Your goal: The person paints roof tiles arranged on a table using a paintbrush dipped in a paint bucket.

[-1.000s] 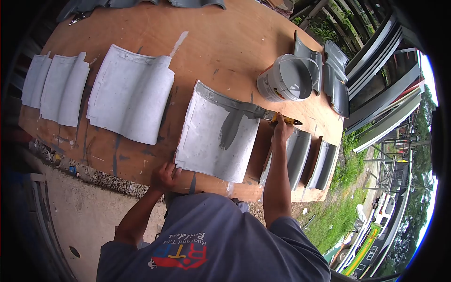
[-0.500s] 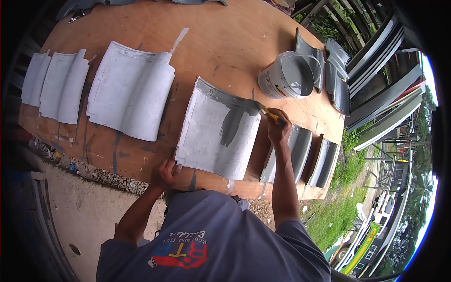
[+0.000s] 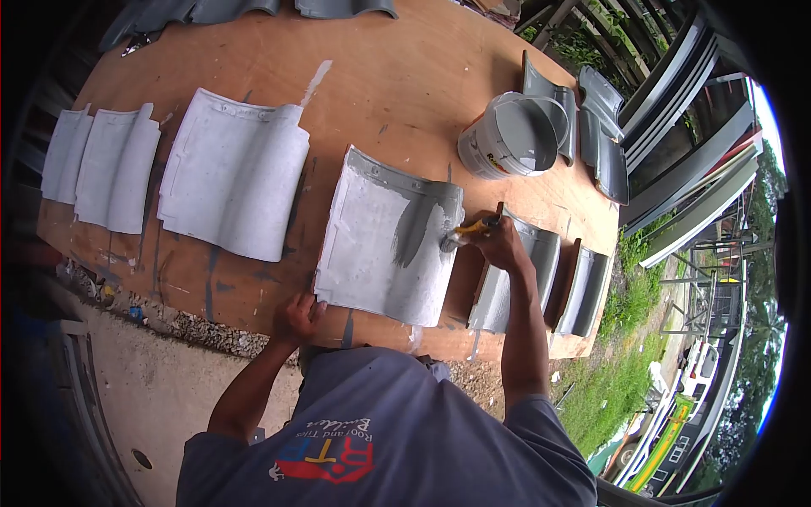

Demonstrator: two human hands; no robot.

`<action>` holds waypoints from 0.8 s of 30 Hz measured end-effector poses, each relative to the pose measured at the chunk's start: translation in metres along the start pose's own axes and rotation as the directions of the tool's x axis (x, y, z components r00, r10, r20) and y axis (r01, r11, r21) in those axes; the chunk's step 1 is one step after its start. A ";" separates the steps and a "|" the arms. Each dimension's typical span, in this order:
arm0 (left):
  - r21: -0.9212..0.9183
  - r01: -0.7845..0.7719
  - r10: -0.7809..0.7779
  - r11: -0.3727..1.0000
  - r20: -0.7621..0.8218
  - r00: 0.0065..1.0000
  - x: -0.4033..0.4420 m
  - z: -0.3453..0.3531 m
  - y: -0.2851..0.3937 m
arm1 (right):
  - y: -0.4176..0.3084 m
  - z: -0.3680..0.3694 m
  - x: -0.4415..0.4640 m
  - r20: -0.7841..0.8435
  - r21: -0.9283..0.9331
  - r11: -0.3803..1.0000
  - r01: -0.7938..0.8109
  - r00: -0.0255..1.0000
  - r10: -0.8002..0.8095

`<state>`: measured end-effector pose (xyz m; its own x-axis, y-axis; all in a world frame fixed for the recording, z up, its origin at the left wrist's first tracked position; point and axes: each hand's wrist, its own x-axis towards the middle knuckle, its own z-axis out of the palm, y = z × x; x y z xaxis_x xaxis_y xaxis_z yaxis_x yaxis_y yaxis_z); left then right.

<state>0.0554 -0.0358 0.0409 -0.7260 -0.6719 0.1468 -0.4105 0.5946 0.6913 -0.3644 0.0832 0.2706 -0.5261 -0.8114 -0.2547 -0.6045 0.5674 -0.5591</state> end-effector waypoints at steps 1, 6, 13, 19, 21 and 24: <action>0.005 -0.012 0.012 1.000 0.002 1.000 0.000 0.001 0.000 | 0.013 0.005 0.016 -0.099 0.062 0.996 0.057 0.994 -0.051; 0.033 -0.037 0.038 0.999 -0.040 0.998 -0.001 0.002 -0.001 | 0.015 0.008 0.057 -0.408 0.006 0.956 0.295 0.873 -0.266; 0.011 -0.020 0.020 1.000 -0.037 0.999 0.000 0.000 0.002 | 0.019 0.016 0.043 -0.416 -0.033 0.954 0.299 0.863 -0.285; 0.009 -0.032 0.032 0.999 -0.007 0.999 0.002 -0.002 0.002 | 0.019 0.028 0.034 -0.423 -0.034 0.934 0.355 0.842 -0.335; 0.015 -0.037 0.037 0.999 -0.031 0.999 0.002 0.000 0.002 | 0.019 0.036 0.017 -0.357 -0.106 0.923 0.371 0.852 -0.383; 0.018 -0.033 0.033 0.999 -0.039 0.999 0.000 0.003 -0.001 | 0.009 0.045 -0.022 -0.218 -0.109 0.927 0.359 0.901 -0.375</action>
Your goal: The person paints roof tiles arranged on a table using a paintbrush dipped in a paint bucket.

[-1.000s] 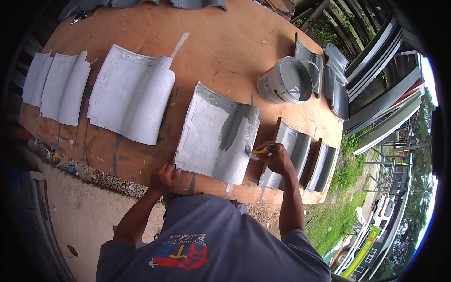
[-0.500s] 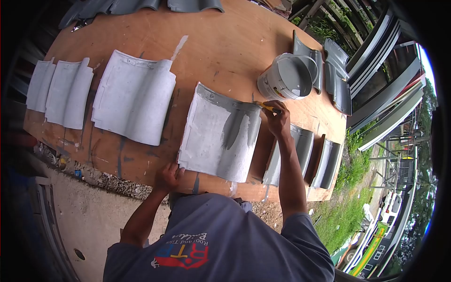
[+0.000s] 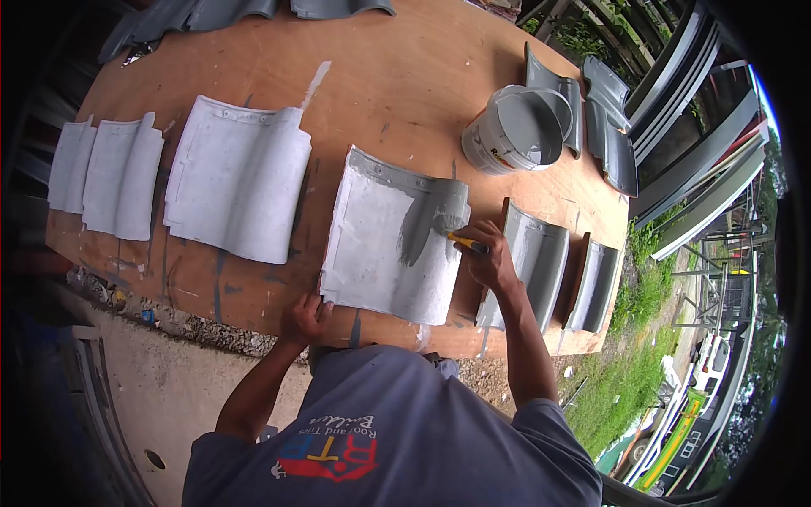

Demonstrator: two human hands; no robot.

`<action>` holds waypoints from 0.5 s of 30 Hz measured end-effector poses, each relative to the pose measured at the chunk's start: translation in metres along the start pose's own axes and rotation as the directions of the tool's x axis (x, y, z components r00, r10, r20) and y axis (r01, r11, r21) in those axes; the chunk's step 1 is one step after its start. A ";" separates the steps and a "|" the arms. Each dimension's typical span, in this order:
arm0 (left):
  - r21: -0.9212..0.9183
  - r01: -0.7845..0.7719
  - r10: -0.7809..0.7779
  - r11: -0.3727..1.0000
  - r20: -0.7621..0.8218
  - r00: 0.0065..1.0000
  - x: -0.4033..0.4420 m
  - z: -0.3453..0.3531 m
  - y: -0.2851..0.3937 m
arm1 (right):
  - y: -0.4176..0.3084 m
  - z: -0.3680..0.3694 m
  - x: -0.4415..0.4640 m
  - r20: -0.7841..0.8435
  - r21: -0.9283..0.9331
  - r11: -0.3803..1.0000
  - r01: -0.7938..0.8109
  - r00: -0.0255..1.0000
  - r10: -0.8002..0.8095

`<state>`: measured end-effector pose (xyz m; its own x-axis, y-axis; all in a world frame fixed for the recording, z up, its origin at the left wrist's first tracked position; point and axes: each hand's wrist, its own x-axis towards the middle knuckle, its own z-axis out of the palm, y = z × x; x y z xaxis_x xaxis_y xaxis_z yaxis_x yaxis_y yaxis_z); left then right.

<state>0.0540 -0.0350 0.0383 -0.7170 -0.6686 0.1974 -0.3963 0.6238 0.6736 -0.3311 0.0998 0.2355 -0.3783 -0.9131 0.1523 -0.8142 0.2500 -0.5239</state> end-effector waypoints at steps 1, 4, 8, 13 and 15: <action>-0.002 0.004 -0.004 1.000 0.004 1.000 0.000 -0.001 0.000 | -0.008 -0.003 -0.011 0.097 -0.005 1.000 0.009 0.995 -0.008; -0.017 0.009 -0.009 1.000 0.012 1.000 0.001 -0.001 0.002 | -0.036 -0.015 -0.025 0.406 0.111 0.985 -0.132 0.911 0.076; -0.018 0.026 -0.026 0.999 0.039 0.999 0.000 0.000 0.000 | -0.047 -0.018 0.006 0.503 0.085 0.935 -0.345 0.825 0.259; 0.011 0.006 -0.007 1.000 0.026 1.000 0.002 -0.003 0.001 | -0.012 0.001 0.071 0.202 -0.052 0.975 -0.216 0.954 0.222; 0.016 0.002 -0.002 1.000 0.039 0.999 0.000 -0.003 0.001 | -0.005 0.004 0.092 0.023 -0.128 0.992 -0.001 1.000 0.004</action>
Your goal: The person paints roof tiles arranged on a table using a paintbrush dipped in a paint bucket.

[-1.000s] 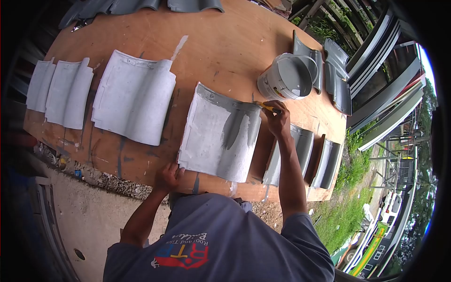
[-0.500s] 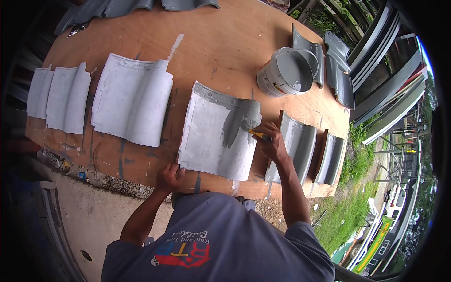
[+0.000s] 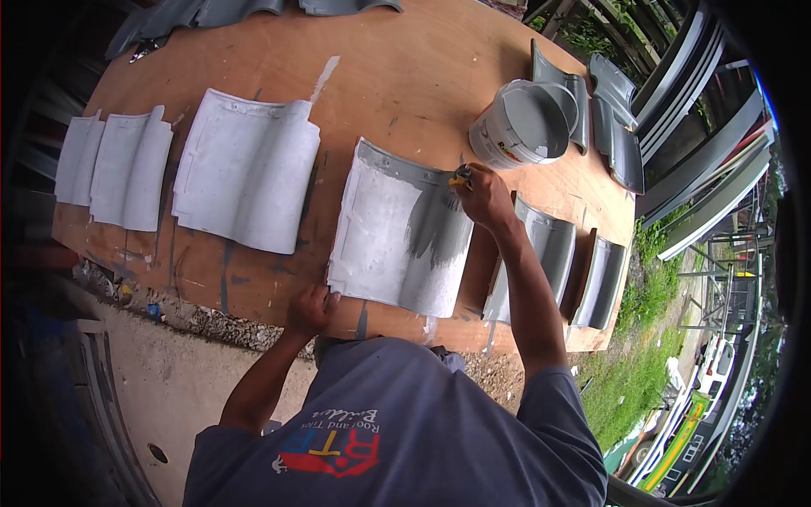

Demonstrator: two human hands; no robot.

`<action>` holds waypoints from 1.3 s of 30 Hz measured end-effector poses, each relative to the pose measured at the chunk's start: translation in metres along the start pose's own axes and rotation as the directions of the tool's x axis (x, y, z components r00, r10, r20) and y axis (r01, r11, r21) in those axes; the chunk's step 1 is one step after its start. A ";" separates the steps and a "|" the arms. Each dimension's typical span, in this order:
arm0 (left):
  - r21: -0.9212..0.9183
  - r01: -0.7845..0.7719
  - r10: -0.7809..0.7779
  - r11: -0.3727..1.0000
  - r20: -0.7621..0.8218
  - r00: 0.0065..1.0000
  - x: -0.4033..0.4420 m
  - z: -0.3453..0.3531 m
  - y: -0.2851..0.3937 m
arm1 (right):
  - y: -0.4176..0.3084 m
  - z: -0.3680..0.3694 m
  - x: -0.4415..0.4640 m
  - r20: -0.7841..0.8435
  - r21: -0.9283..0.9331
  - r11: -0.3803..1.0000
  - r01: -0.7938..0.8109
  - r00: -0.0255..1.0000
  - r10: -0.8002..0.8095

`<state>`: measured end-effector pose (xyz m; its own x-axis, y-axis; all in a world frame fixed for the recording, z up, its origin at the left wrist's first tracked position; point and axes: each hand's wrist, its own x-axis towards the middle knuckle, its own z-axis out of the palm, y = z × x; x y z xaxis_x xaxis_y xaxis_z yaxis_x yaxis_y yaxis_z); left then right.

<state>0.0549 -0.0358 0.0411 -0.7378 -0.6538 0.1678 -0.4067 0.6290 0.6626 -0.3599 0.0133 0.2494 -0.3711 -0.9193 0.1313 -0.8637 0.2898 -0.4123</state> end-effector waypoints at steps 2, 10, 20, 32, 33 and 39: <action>-0.007 0.003 -0.003 1.000 -0.009 1.000 0.000 0.001 -0.002 | -0.004 0.005 0.009 -0.078 -0.041 0.988 0.151 0.985 -0.153; -0.034 -0.016 0.014 0.999 -0.036 0.999 0.002 -0.002 0.000 | -0.047 0.045 -0.061 0.339 0.002 0.947 0.321 0.891 -0.302; -0.028 -0.022 0.022 0.999 0.002 1.000 0.002 -0.001 -0.001 | -0.032 -0.080 -0.023 -0.194 0.253 0.952 -0.174 0.955 0.226; -0.011 0.003 -0.003 1.000 -0.012 1.000 -0.002 0.002 0.000 | 0.085 -0.131 0.046 -0.396 0.185 0.941 -0.282 0.855 0.334; -0.018 0.004 -0.004 1.000 -0.016 1.000 -0.001 0.001 0.002 | 0.086 -0.131 0.048 -0.393 0.192 0.942 -0.275 0.858 0.331; -0.017 0.001 -0.001 1.000 -0.019 1.000 -0.001 0.002 0.001 | 0.105 -0.131 0.047 -0.446 0.406 0.897 -0.178 0.818 0.364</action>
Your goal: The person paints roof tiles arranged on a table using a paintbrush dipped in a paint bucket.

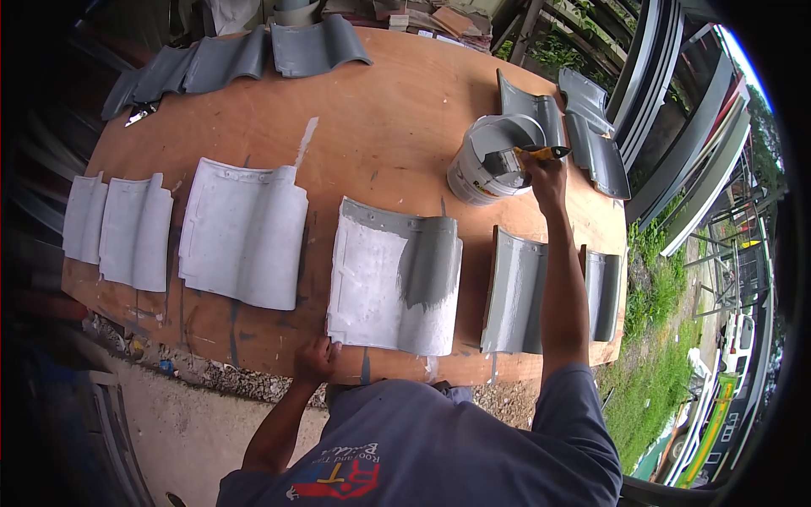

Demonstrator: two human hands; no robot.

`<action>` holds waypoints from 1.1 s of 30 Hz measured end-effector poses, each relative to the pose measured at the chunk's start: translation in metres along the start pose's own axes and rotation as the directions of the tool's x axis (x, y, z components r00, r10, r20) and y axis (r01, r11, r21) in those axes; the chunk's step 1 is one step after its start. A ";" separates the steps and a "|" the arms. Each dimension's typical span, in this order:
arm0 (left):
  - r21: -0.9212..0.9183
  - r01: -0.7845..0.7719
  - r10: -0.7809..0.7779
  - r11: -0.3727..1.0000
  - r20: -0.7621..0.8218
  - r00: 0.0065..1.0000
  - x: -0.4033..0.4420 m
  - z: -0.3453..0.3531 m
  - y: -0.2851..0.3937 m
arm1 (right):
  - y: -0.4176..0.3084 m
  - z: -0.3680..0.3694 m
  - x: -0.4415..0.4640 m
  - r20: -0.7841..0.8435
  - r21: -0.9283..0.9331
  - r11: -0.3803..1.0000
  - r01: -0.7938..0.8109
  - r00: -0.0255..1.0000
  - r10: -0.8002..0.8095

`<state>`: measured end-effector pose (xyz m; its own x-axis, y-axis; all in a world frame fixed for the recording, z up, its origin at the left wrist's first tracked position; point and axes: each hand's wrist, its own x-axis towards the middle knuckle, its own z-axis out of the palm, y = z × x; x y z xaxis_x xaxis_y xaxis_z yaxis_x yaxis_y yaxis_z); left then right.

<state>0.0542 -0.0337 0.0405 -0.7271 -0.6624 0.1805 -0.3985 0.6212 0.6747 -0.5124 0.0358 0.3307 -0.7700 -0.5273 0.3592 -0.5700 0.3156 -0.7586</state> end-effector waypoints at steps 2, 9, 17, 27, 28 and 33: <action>0.010 -0.002 0.002 1.000 0.009 1.000 0.000 0.001 -0.001 | 0.005 0.002 -0.005 0.038 0.005 0.999 -0.034 0.999 0.033; 0.022 0.000 0.000 1.000 0.004 1.000 0.001 -0.001 0.001 | 0.033 -0.005 -0.023 -0.149 0.637 0.746 -0.196 0.918 0.369; 0.016 0.003 -0.003 1.000 -0.007 1.000 0.001 0.001 0.000 | 0.040 -0.025 -0.134 0.058 0.828 0.457 -0.325 0.860 0.507; -0.013 0.011 -0.011 1.000 -0.001 1.000 0.003 0.000 -0.001 | -0.060 0.053 -0.287 0.488 -0.042 0.898 0.439 0.793 -0.365; -0.009 -0.004 0.004 1.000 -0.001 1.000 0.002 -0.001 0.000 | -0.063 0.060 -0.296 0.513 -0.039 0.903 0.428 0.784 -0.350; -0.023 0.003 -0.003 1.000 -0.015 1.000 0.000 -0.003 0.001 | -0.051 0.077 -0.341 0.789 0.057 0.764 0.643 0.439 -0.429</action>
<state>0.0554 -0.0345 0.0439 -0.7173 -0.6707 0.1887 -0.3880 0.6095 0.6913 -0.1988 0.1394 0.2048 0.1323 -0.9898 0.0538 -0.9141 -0.1428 -0.3795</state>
